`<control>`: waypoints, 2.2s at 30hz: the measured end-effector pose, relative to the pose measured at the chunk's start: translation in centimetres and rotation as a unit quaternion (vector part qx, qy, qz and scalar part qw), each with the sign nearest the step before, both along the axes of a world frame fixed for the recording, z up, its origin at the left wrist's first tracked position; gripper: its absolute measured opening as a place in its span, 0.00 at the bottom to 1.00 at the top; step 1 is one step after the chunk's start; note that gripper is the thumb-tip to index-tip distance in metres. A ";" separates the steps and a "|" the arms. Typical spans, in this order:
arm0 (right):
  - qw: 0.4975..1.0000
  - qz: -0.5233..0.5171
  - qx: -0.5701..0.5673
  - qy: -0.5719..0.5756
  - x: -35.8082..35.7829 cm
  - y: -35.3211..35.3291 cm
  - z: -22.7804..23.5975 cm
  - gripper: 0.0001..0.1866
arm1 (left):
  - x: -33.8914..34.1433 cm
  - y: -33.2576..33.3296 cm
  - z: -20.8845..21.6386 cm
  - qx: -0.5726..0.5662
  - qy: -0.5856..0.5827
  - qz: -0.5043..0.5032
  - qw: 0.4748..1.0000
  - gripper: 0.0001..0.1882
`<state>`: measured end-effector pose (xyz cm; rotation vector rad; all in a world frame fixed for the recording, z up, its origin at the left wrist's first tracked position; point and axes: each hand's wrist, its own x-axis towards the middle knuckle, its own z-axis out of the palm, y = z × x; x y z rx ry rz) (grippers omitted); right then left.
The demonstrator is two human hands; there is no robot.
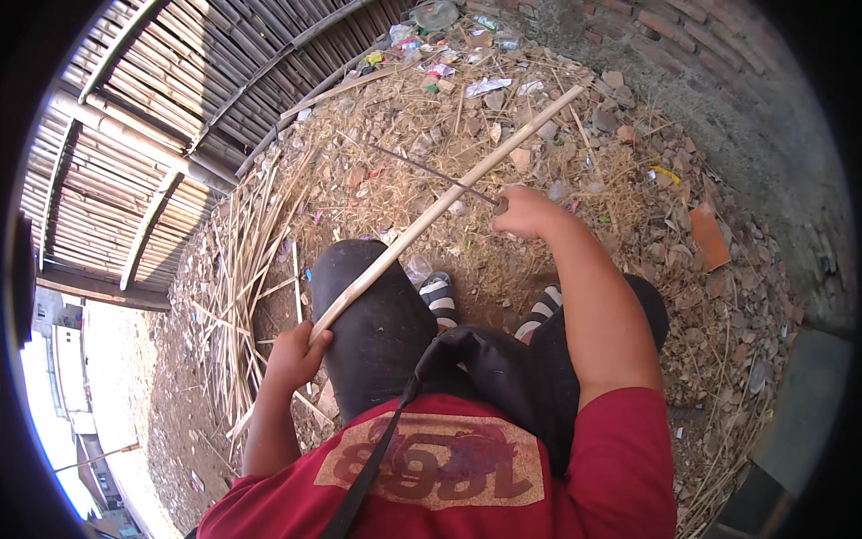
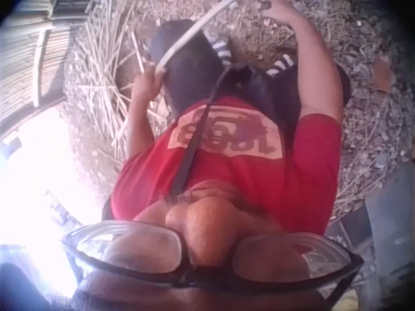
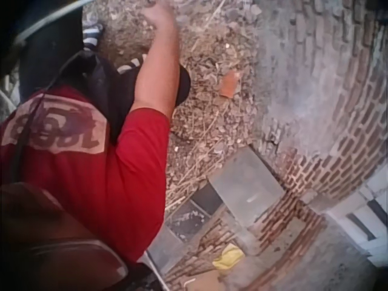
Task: The person uses a knife to shave and smooth the surface of a long, thin wooden strip.
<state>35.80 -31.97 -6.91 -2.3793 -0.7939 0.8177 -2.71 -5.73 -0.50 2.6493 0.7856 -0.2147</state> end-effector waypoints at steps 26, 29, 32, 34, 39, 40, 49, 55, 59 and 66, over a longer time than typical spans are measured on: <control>0.992 0.097 -0.003 -0.078 -2.2 1.3 1.4 0.26 | -0.7 0.1 -1.9 0.047 -0.030 -0.008 0.998 0.26; 0.998 0.046 -0.037 -0.026 0.2 -0.9 -0.2 0.27 | -0.1 0.4 -2.1 0.032 -0.045 -0.007 0.998 0.26; 0.999 -0.013 0.020 -0.021 0.5 -1.4 0.1 0.27 | -0.3 0.4 -1.5 0.030 -0.022 0.002 0.999 0.26; 0.997 0.008 0.033 -0.076 -0.7 0.1 -0.3 0.27 | -0.5 0.3 -1.7 0.030 -0.040 -0.005 0.999 0.26; 0.994 0.096 -0.035 -0.048 -0.1 0.0 0.9 0.27 | -0.5 1.5 -3.0 0.005 -0.058 -0.024 0.998 0.26; 0.997 0.059 -0.026 -0.052 0.6 -0.7 0.0 0.28 | -0.4 1.5 -2.8 0.009 -0.057 -0.020 0.998 0.26; 0.987 0.085 -0.001 -0.135 -2.8 1.1 3.4 0.16 | -1.2 0.6 -3.1 0.038 -0.075 -0.015 0.996 0.25; 0.995 -0.021 0.016 -0.094 -0.3 -0.1 0.7 0.15 | -1.2 0.8 -2.4 0.058 -0.060 -0.018 0.996 0.24; 0.985 0.073 0.008 -0.155 -3.7 1.9 3.5 0.16 | -1.9 1.3 -3.2 0.042 -0.064 -0.022 0.997 0.23; 0.992 -0.065 0.059 -0.087 0.1 -1.2 1.8 0.14 | -1.6 1.3 -3.4 0.036 -0.080 -0.025 0.996 0.23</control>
